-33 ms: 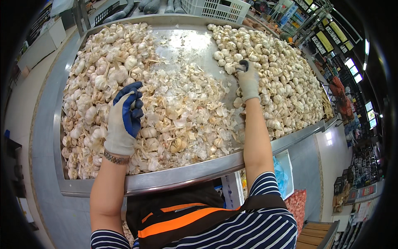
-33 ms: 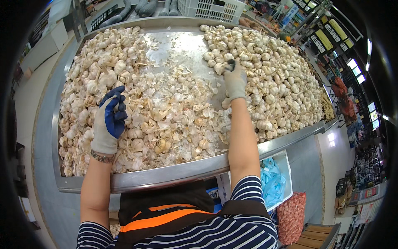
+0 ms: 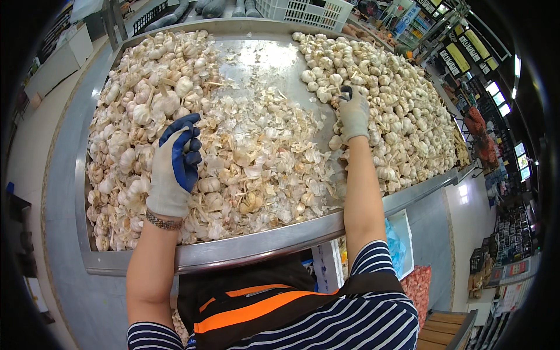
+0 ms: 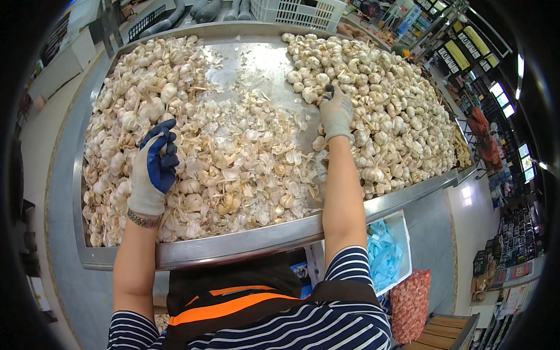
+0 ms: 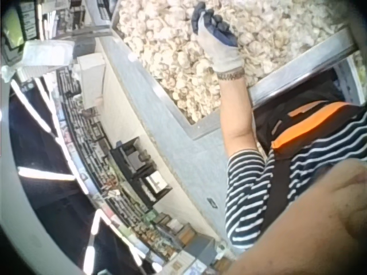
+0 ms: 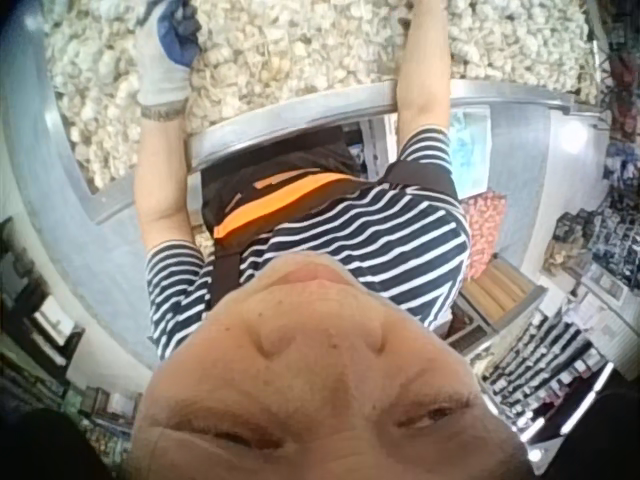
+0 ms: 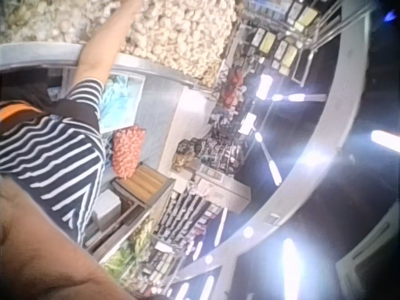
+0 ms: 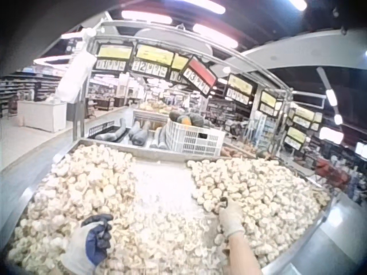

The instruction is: The person peels garlic bulbs by hand while wearing gloves at a produce display. They break apart cloves, remove the outer skins, and place the peeled cloves into a cardboard box on the floor.

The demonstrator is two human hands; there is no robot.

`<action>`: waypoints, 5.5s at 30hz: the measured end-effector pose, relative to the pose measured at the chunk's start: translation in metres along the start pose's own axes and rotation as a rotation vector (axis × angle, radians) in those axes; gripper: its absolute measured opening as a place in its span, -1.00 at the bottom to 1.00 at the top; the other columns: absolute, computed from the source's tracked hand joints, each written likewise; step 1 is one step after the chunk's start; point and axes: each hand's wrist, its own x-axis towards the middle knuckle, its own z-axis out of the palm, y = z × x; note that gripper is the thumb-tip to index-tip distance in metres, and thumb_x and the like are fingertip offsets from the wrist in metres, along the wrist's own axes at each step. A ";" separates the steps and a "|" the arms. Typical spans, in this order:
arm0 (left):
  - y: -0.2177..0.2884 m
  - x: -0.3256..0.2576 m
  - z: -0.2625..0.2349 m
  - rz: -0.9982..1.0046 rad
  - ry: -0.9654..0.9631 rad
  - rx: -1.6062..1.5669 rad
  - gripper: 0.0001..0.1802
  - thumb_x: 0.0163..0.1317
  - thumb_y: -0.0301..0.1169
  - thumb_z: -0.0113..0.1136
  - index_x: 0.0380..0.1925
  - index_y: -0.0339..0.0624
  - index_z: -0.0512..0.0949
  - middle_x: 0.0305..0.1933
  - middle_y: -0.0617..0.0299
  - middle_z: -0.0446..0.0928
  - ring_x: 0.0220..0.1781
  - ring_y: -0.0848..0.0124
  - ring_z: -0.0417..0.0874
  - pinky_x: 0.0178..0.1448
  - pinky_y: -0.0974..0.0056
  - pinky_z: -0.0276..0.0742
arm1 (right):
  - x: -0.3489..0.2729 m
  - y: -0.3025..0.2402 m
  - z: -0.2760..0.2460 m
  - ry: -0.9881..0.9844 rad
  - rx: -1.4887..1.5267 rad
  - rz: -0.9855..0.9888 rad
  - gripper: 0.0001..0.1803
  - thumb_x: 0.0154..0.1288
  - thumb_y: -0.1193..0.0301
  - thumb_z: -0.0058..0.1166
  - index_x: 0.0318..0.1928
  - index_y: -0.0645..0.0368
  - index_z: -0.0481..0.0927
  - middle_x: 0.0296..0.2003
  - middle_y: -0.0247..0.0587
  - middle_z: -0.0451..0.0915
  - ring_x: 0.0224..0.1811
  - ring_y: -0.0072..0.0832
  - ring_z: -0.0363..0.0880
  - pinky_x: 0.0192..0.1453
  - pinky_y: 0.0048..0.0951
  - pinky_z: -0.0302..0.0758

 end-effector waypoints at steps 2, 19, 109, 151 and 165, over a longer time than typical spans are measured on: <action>0.000 0.000 0.002 -0.006 -0.004 -0.005 -0.69 0.40 -0.51 0.08 0.11 -0.30 0.55 -0.27 0.33 0.51 -0.42 0.65 0.44 -0.51 0.57 0.24 | 0.000 0.014 -0.002 -0.040 -0.148 0.030 -0.47 0.23 0.33 0.18 0.25 -0.02 0.55 0.33 0.10 0.40 0.20 -0.05 0.58 0.23 -0.16 0.53; 0.005 -0.004 0.009 -0.014 -0.040 0.012 -0.68 0.42 -0.51 0.05 0.13 -0.35 0.53 -0.31 0.34 0.50 -0.44 0.66 0.39 -0.53 0.58 0.21 | -0.057 -0.062 -0.006 -0.998 0.443 -0.669 -0.55 0.26 0.30 0.17 0.13 0.21 0.61 -0.05 -0.02 0.71 -0.15 -0.41 0.69 -0.11 -0.39 0.62; -0.013 -0.002 0.002 -0.267 -0.079 -0.080 -0.70 0.31 -0.60 -0.05 -0.01 -0.37 0.57 -0.14 0.13 0.56 -0.28 0.46 0.52 -0.56 0.59 0.30 | -0.122 -0.085 -0.015 -0.626 0.393 -0.848 -0.59 0.15 0.55 0.29 0.06 0.16 0.62 -0.04 -0.06 0.65 0.00 -0.11 0.64 0.11 -0.25 0.55; -0.015 0.000 0.005 -0.057 -0.056 0.003 -0.78 0.28 -0.45 0.28 -0.09 -0.22 0.62 -0.33 0.29 0.64 -0.42 0.49 0.62 -0.49 0.51 0.41 | -0.122 -0.124 -0.051 -0.297 0.148 -0.905 -0.28 0.27 0.22 0.31 0.41 -0.20 0.31 0.03 0.07 0.64 0.20 -0.05 0.56 0.20 -0.06 0.49; -0.021 -0.019 0.020 -0.417 -0.089 -0.069 -0.74 0.37 -0.43 0.17 0.03 -0.24 0.58 -0.17 0.15 0.61 -0.21 0.39 0.62 -0.42 0.56 0.50 | -0.179 -0.005 -0.097 -0.916 0.069 -0.806 -0.47 0.07 0.51 0.24 0.14 0.15 0.56 -0.13 -0.01 0.63 0.00 -0.02 0.60 0.08 -0.22 0.53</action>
